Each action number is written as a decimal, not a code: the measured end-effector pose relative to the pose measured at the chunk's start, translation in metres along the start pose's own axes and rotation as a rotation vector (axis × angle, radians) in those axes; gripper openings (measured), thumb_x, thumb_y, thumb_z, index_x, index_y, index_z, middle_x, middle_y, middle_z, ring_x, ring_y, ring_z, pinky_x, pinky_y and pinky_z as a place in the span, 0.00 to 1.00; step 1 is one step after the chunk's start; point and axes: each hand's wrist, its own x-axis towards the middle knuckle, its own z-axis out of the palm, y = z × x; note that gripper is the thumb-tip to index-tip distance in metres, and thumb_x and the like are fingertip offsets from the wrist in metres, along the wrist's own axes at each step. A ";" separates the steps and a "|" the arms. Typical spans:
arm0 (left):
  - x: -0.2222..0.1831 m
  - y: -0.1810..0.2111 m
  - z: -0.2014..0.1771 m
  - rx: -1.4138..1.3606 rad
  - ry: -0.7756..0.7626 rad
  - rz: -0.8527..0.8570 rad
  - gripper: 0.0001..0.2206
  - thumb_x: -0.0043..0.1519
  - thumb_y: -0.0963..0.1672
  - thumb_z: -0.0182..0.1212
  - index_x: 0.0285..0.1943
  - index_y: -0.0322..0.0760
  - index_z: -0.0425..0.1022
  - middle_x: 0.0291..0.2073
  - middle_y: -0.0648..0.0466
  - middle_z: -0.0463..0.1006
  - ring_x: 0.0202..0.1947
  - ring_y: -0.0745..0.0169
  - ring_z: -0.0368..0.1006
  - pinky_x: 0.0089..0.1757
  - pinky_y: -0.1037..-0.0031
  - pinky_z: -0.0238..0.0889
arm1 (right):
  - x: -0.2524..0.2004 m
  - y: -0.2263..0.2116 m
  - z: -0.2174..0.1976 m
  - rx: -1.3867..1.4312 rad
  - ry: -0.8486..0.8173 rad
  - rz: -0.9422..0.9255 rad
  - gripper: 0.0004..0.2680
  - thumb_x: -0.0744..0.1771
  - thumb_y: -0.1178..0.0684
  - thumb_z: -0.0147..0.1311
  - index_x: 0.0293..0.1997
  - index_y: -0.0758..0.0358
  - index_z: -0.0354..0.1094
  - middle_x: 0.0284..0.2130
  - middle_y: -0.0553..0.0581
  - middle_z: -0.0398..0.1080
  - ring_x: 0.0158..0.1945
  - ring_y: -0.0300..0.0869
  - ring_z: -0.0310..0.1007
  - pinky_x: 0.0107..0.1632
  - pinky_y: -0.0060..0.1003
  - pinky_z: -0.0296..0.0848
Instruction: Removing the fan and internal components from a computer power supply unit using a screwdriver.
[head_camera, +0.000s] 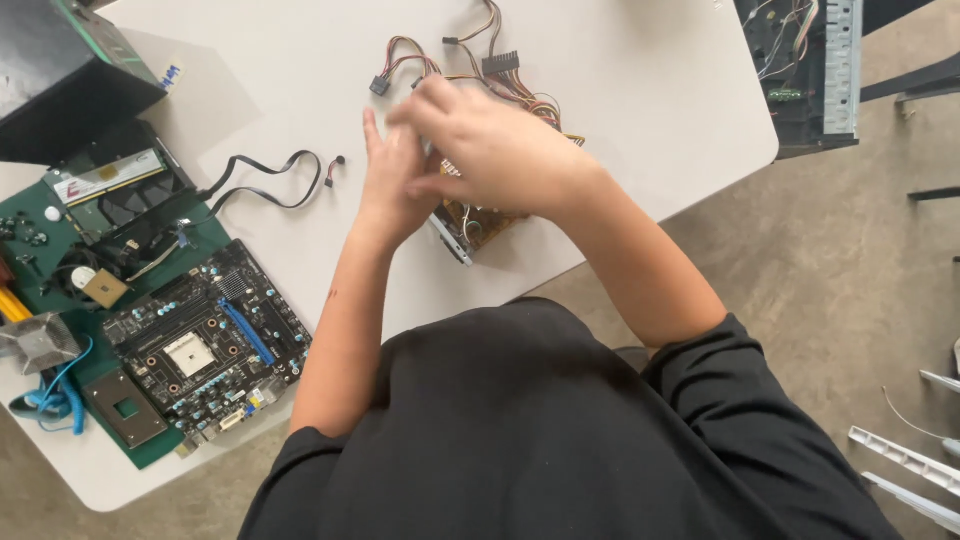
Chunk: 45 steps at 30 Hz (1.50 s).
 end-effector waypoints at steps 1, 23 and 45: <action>-0.001 0.005 -0.006 -0.002 -0.001 0.003 0.19 0.76 0.44 0.44 0.75 0.29 0.55 0.67 0.37 0.68 0.74 0.40 0.58 0.68 0.29 0.21 | 0.000 0.003 0.004 -0.001 0.001 0.004 0.22 0.70 0.43 0.63 0.69 0.61 0.60 0.56 0.62 0.61 0.61 0.58 0.65 0.57 0.53 0.69; -0.020 0.014 -0.046 -0.433 -0.169 0.027 0.23 0.66 0.40 0.49 0.73 0.34 0.57 0.67 0.44 0.63 0.71 0.47 0.58 0.68 0.48 0.42 | 0.002 0.018 0.056 -0.712 0.411 0.097 0.11 0.67 0.37 0.61 0.36 0.50 0.69 0.22 0.43 0.68 0.22 0.40 0.70 0.29 0.38 0.65; -0.026 0.000 -0.011 -0.043 0.375 -0.071 0.11 0.60 0.45 0.59 0.50 0.50 0.68 0.40 0.67 0.69 0.47 0.63 0.67 0.62 0.58 0.35 | 0.022 0.025 0.067 -0.657 0.450 -0.003 0.27 0.61 0.20 0.67 0.46 0.53 0.66 0.39 0.49 0.67 0.32 0.41 0.71 0.33 0.37 0.70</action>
